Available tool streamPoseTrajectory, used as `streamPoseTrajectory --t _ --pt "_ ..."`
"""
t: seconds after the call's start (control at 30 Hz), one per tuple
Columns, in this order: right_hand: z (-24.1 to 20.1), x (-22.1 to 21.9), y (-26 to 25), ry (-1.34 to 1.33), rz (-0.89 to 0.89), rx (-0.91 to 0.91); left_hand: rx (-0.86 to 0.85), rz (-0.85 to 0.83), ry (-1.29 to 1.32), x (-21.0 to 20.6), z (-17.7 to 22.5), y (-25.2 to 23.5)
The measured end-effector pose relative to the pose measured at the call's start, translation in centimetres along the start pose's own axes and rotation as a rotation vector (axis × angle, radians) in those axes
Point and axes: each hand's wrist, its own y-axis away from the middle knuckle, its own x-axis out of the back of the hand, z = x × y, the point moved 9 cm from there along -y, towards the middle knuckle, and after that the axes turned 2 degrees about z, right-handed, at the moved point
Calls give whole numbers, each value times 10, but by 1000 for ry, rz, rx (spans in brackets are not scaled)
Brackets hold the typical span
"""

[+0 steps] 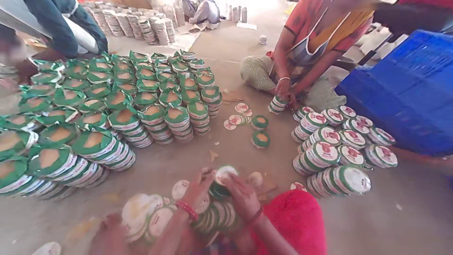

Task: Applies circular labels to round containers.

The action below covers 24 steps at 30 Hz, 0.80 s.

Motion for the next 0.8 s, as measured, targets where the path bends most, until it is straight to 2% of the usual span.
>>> streamPoseTrajectory --t 0.07,0.1,0.13,0.2,0.23,0.3,0.4,0.5,0.8 --pt "1 -1 1 27 -9 10 90 -4 -59 0 23 22" --pt "2 -2 1 36 -22 6 49 -6 -83 -1 21 17" --pt "3 -3 1 40 -37 -5 -50 -3 -98 -4 7 1" --pt "4 -3 -1 44 -53 -34 -328 56 -131 -15 -55 -68" --pt "4 -3 -3 48 -59 -52 -340 58 -134 -21 -82 -98" --pt "2 -4 -10 75 -61 -69 -284 41 -142 -26 -101 -121" --pt "-5 -14 -17 161 -99 -26 -271 49 -189 -28 -99 -122" --pt "-1 -29 -14 229 -226 -98 -278 56 -248 -28 -96 -119" --pt "13 -36 -7 71 -358 -170 -281 30 -219 -29 -95 -114"
